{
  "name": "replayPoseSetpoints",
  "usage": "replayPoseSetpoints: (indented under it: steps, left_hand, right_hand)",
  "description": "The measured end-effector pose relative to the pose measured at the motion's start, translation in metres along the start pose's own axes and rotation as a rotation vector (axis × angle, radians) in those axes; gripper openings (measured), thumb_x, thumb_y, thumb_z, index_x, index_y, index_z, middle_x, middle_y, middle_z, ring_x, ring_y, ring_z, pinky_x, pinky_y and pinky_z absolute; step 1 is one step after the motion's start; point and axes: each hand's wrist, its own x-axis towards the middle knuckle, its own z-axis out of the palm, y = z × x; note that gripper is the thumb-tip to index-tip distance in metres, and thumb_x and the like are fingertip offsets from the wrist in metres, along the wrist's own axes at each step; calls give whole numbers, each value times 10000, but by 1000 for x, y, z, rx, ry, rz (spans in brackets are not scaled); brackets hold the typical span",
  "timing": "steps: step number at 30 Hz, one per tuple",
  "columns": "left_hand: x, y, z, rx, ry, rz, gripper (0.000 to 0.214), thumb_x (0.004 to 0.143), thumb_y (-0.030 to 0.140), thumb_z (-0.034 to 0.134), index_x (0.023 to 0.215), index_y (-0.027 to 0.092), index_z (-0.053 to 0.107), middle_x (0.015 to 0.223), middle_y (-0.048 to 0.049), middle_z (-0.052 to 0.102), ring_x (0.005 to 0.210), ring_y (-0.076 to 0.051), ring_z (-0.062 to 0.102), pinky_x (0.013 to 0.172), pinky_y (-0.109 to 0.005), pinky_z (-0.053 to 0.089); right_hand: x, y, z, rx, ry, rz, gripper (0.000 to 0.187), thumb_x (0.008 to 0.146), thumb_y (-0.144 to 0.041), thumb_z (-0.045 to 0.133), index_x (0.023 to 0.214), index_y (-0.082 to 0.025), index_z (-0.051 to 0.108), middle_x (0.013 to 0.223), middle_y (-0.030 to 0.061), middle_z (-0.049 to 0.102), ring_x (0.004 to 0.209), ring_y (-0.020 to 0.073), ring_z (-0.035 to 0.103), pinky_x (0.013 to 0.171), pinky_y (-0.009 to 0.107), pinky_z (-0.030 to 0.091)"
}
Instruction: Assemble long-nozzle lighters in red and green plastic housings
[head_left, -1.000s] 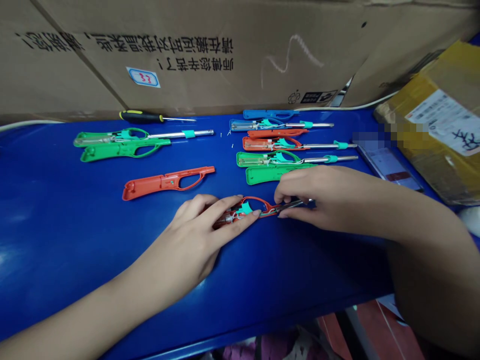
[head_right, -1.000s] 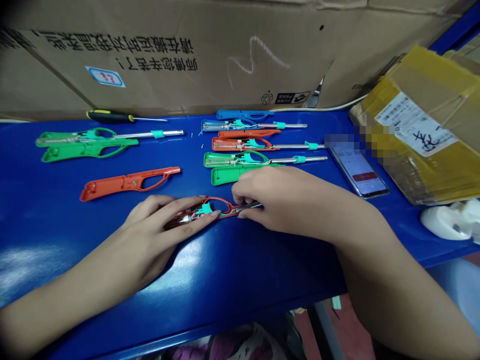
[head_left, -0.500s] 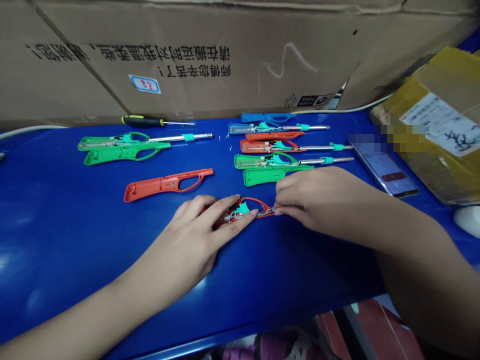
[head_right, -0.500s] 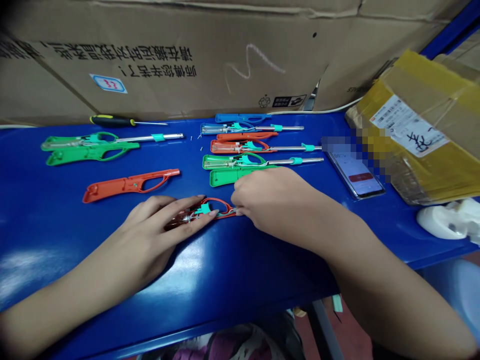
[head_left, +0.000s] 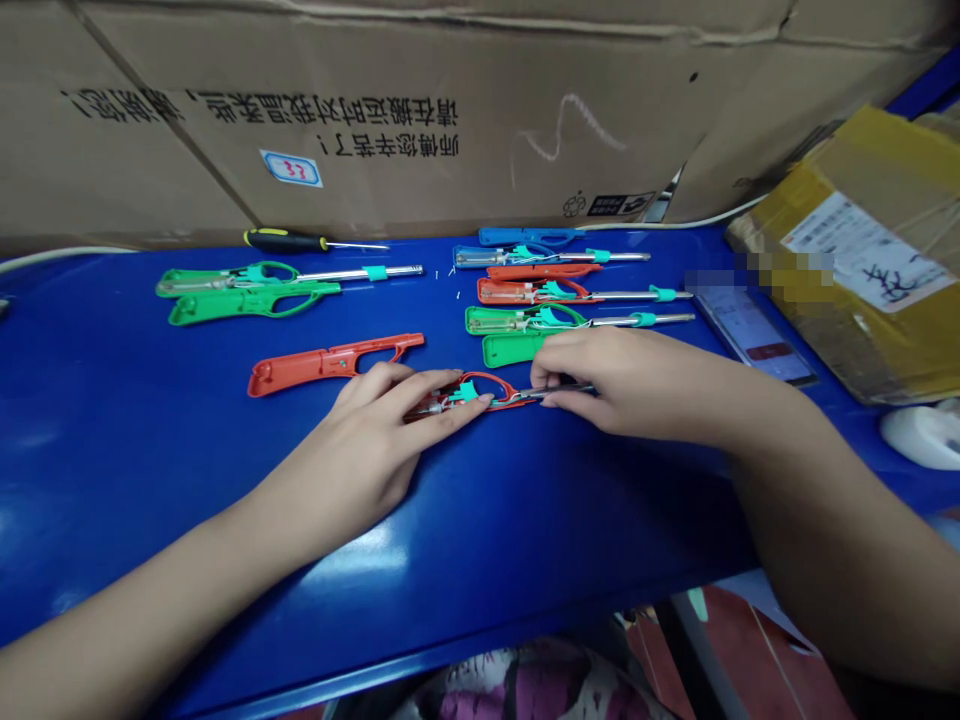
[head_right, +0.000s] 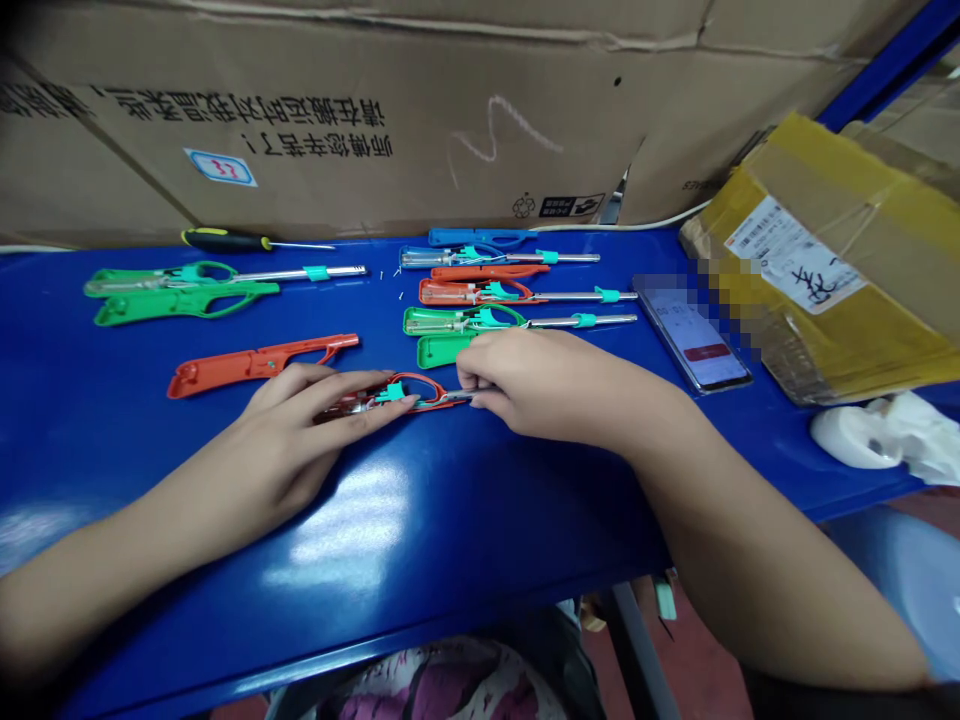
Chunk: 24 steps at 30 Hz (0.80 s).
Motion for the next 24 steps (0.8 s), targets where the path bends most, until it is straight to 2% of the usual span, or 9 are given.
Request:
replayPoseSetpoints:
  steps: [4, 9, 13, 16, 20, 24]
  left_hand:
    - [0, -5, 1, -11, -2, 14, 636, 938, 33, 426, 1499, 325, 494, 1487, -82, 535, 1186, -307, 472, 995, -536, 475]
    - [-1, -5, 3, 33, 12, 7, 658, 934, 30, 438, 1512, 343, 471, 1491, -82, 532, 1184, -313, 481, 983, -540, 483]
    - [-1, -4, 5, 62, 21, 14, 634, 946, 45, 444, 1508, 337, 478, 1484, -87, 542, 1185, -321, 479, 972, -547, 492]
    - [-1, -4, 6, 58, 25, 8, 632, 942, 52, 450, 1507, 334, 481, 1481, -77, 547, 1199, -315, 477, 997, -536, 481]
    - [0, -5, 7, 44, 49, 18, 627, 938, 49, 444, 1496, 331, 497, 1473, -69, 560, 1161, -301, 493, 987, -527, 485]
    - [-1, -6, 7, 43, 56, 28, 634, 926, 41, 450, 1493, 319, 502, 1479, -66, 560, 1161, -306, 493, 978, -529, 488]
  right_hand:
    - [5, 0, -1, 10, 10, -57, 148, 972, -204, 509, 991, -186, 655, 988, 79, 685, 949, 234, 605, 818, 352, 442]
    - [4, 3, 2, 43, 4, -81, 84, 955, -209, 577, 1010, -178, 631, 971, 66, 674, 858, 200, 604, 753, 318, 449]
    - [-3, 10, 8, 70, 101, -177, 131, 990, -241, 569, 1068, -183, 657, 1009, 66, 696, 916, 191, 627, 821, 324, 477]
    - [-6, 13, 15, -1, 192, -241, 196, 1020, -263, 529, 1066, -180, 700, 1010, 83, 717, 949, 204, 643, 878, 355, 486]
    - [-6, 16, 24, -115, 298, -267, 251, 1023, -260, 517, 1048, -163, 747, 965, 106, 727, 890, 215, 644, 810, 360, 503]
    - [-3, 17, 27, -127, 347, -293, 265, 1021, -238, 511, 1043, -165, 765, 926, 106, 724, 833, 204, 617, 747, 346, 497]
